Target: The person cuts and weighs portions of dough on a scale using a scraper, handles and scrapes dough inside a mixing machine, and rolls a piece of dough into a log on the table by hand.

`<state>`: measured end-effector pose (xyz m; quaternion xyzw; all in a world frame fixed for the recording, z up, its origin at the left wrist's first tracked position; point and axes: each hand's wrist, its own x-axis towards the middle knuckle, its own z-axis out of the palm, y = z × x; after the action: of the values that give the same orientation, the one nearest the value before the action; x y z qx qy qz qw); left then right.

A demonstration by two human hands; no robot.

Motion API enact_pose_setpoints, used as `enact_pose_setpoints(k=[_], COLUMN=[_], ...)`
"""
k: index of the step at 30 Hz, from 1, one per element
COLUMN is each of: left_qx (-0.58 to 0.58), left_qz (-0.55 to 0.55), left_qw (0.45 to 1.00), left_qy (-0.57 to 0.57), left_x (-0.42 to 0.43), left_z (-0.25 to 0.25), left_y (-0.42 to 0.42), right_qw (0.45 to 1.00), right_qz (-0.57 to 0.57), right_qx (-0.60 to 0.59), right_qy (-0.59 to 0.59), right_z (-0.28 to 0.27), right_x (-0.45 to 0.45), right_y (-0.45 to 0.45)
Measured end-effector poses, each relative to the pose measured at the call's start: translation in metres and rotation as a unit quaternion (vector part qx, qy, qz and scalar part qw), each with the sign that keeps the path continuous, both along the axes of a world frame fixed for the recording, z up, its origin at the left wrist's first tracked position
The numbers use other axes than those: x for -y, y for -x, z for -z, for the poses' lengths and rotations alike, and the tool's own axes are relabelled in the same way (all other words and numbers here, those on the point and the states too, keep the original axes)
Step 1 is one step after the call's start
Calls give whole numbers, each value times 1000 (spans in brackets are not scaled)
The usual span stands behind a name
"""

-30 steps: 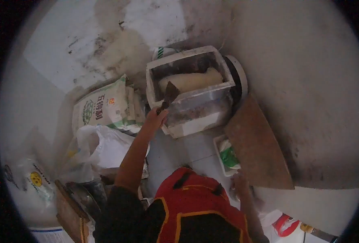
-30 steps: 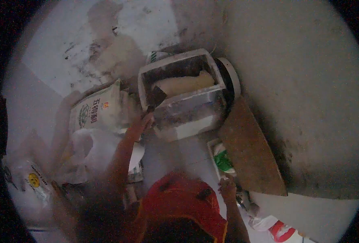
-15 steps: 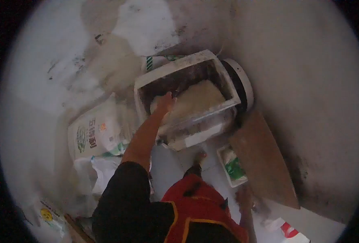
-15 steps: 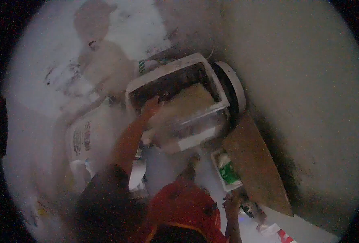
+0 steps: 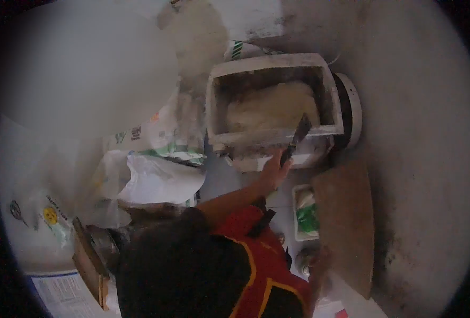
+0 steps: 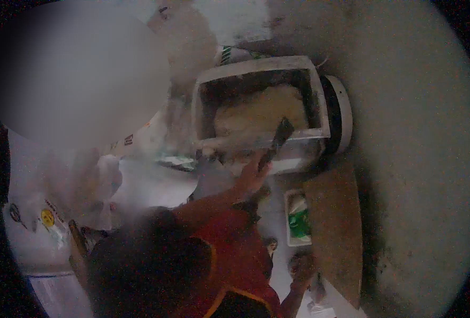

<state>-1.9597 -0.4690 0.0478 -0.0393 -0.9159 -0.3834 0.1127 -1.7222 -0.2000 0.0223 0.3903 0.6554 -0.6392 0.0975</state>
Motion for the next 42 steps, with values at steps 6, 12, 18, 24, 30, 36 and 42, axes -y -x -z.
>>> enact_pose_setpoints(k=[6, 12, 18, 24, 30, 36, 42], left_qx=[214, 281, 268, 234, 82, 142, 237], left_qz=[-44, -50, -116, -69, -156, -240, -327], left_qw=[962, 908, 885, 821, 762, 780, 889], left_qy=[-166, -306, -362, -516, -623, -560, -216], left_x=[-36, 14, 34, 99, 150, 212, 221], left_z=[-10, -16, -42, -8, -21, -73, -16], left_y=[-109, -204, -250, -291, -372, -437, -526], right_qw=[996, 972, 919, 809, 718, 721, 732], right_qz=[-89, -213, -390, -571, -666, -675, -655], right_qx=[-25, -97, -48, -127, -144, -98, -123], right_qy=[-6, 20, -22, 50, 141, 122, 142], right_z=[-2, -12, -71, -82, -96, -51, -81], right_x=[-36, -2, 69, 178, 303, 377, 511], right_y=[-34, -35, -22, -33, -75, -87, 48])
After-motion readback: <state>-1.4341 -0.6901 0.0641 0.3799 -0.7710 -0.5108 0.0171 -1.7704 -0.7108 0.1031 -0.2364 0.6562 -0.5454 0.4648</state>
